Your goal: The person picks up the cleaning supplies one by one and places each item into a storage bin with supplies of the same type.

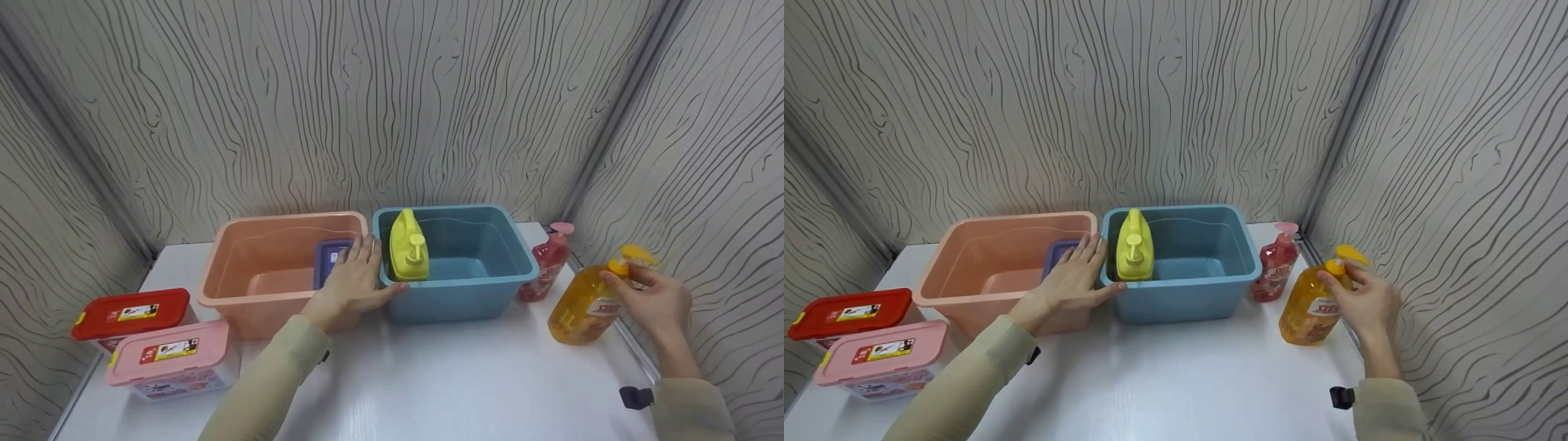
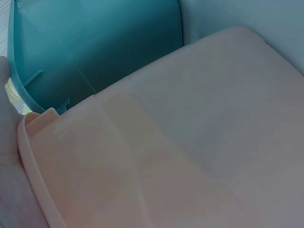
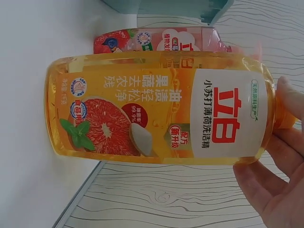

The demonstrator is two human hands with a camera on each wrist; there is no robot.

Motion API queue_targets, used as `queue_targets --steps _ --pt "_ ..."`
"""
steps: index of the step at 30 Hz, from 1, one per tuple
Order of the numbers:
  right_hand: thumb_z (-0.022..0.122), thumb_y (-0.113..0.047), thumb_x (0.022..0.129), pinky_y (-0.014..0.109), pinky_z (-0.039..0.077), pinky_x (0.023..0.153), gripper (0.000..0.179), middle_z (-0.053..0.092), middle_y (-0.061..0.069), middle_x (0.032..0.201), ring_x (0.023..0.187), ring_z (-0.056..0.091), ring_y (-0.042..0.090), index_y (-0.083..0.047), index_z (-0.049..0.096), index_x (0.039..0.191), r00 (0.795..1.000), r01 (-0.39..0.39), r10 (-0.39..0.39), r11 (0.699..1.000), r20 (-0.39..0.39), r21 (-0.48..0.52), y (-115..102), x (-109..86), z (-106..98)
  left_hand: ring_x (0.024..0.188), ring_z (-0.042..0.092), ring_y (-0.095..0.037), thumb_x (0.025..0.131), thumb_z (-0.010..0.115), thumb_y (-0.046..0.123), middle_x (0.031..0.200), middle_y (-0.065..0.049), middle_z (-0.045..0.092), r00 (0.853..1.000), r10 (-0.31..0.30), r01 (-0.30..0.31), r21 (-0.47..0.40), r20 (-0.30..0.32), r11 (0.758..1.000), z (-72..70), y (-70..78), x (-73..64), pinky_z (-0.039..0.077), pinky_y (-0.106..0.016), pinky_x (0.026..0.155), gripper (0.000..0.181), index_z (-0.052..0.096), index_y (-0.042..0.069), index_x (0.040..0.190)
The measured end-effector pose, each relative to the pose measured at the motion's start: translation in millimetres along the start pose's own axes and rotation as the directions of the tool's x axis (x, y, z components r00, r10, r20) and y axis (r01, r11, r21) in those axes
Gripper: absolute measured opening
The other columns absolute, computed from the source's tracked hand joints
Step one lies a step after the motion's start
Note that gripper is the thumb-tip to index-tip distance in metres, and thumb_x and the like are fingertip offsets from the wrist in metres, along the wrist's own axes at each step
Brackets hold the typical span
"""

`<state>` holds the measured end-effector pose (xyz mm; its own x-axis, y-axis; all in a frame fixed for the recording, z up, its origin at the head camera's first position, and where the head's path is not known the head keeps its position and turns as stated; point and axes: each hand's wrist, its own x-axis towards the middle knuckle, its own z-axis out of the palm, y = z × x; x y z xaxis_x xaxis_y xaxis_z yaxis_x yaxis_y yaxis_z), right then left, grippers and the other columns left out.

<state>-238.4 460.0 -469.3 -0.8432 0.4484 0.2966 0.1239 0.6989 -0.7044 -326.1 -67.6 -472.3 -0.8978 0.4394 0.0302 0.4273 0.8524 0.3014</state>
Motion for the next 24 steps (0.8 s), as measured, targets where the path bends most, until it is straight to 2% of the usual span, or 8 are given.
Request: queue_targets --steps 3,6,12,13,15,20,22,24 --pt "0.084 -0.049 0.101 0.004 0.047 0.06 0.065 0.075 0.024 0.14 0.092 0.08 0.01 -0.001 0.073 0.144 0.999 0.023 -0.024 0.999 -0.041 -0.036 -2.3 -1.8 0.0 0.18 0.008 -0.039 0.098 0.04 0.094 0.191 -0.018 0.01 1.0 0.003 -0.003 0.009 -0.004 1.0 0.7 -0.1 1.0 0.017 -0.065 0.144 0.125 0.014 0.004 0.18" --pt "0.083 -0.055 0.099 0.013 0.049 0.056 0.07 0.075 0.022 0.141 0.08 0.057 -0.014 -0.004 0.072 0.146 0.999 -0.005 0.003 0.998 -0.041 -0.055 -4.2 -3.1 0.2 0.179 0.01 -0.04 0.098 0.041 0.093 0.191 -0.019 0.011 1.0 0.004 -0.004 0.011 -0.009 1.0 0.8 -0.1 1.6 0.018 -0.065 0.144 0.124 0.015 0.004 0.18" --pt "0.079 -0.06 0.101 0.002 0.051 0.065 0.078 0.072 0.027 0.15 0.12 0.075 0.038 -0.001 0.068 0.151 0.999 -0.04 0.04 0.999 0.022 -0.008 -1.9 -1.0 1.6 0.18 0.006 -0.039 0.098 0.04 0.094 0.191 -0.018 0.009 1.0 -0.006 0.006 -0.002 0.007 1.0 0.5 -0.5 1.8 0.015 -0.064 0.145 0.125 0.013 0.004 0.18" --pt "0.078 -0.058 0.102 0.001 0.052 0.068 0.078 0.069 0.028 0.153 0.126 0.074 0.042 0.0 0.066 0.153 0.998 -0.04 0.039 0.999 0.048 0.019 -0.1 0.3 1.6 0.18 0.006 -0.038 0.097 0.04 0.094 0.191 -0.018 0.008 1.0 -0.007 0.007 -0.006 0.008 1.0 0.4 -0.5 1.8 0.014 -0.063 0.145 0.125 0.013 0.005 0.181" --pt "0.076 -0.055 0.105 0.0 0.054 0.073 0.078 0.065 0.029 0.158 0.122 0.078 0.027 0.002 0.062 0.156 0.995 -0.036 0.028 0.996 0.098 0.076 4.5 3.5 1.4 0.18 0.005 -0.037 0.097 0.04 0.095 0.191 -0.017 0.007 1.0 -0.011 0.011 -0.013 0.012 1.0 0.2 -0.3 1.4 0.014 -0.062 0.146 0.125 0.012 0.005 0.181" --pt "0.074 -0.04 0.11 0.0 0.054 0.087 0.064 0.071 -0.02 0.132 0.108 0.061 -0.018 0.002 0.06 0.156 0.982 0.016 -0.057 0.975 0.179 0.221 17.4 7.6 0.2 0.18 0.004 -0.036 0.097 0.04 0.095 0.192 -0.016 0.006 1.0 -0.015 0.016 -0.024 0.018 1.0 -0.3 0.4 -0.2 0.014 -0.061 0.146 0.126 0.01 0.006 0.181" --pt "0.074 -0.036 0.11 -0.001 0.053 0.089 0.06 0.063 -0.039 0.119 0.107 0.061 -0.019 0.001 0.062 0.154 0.98 0.045 -0.091 0.968 0.179 0.247 20.0 8.1 0.0 0.18 0.004 -0.035 0.097 0.04 0.095 0.192 -0.015 0.005 1.0 -0.019 0.02 -0.032 0.019 0.999 -0.5 0.3 -0.7 0.013 -0.061 0.146 0.126 0.01 0.007 0.181" --pt "0.075 -0.036 0.109 -0.001 0.052 0.091 0.059 0.063 -0.042 0.115 0.105 0.063 -0.017 0.001 0.062 0.153 0.979 0.061 -0.106 0.967 0.172 0.249 20.5 8.5 0.3 0.18 0.003 -0.034 0.096 0.04 0.096 0.192 -0.014 0.004 1.0 -0.025 0.025 -0.039 0.019 0.999 -0.6 -0.1 -0.8 0.013 -0.061 0.146 0.127 0.009 0.008 0.181"
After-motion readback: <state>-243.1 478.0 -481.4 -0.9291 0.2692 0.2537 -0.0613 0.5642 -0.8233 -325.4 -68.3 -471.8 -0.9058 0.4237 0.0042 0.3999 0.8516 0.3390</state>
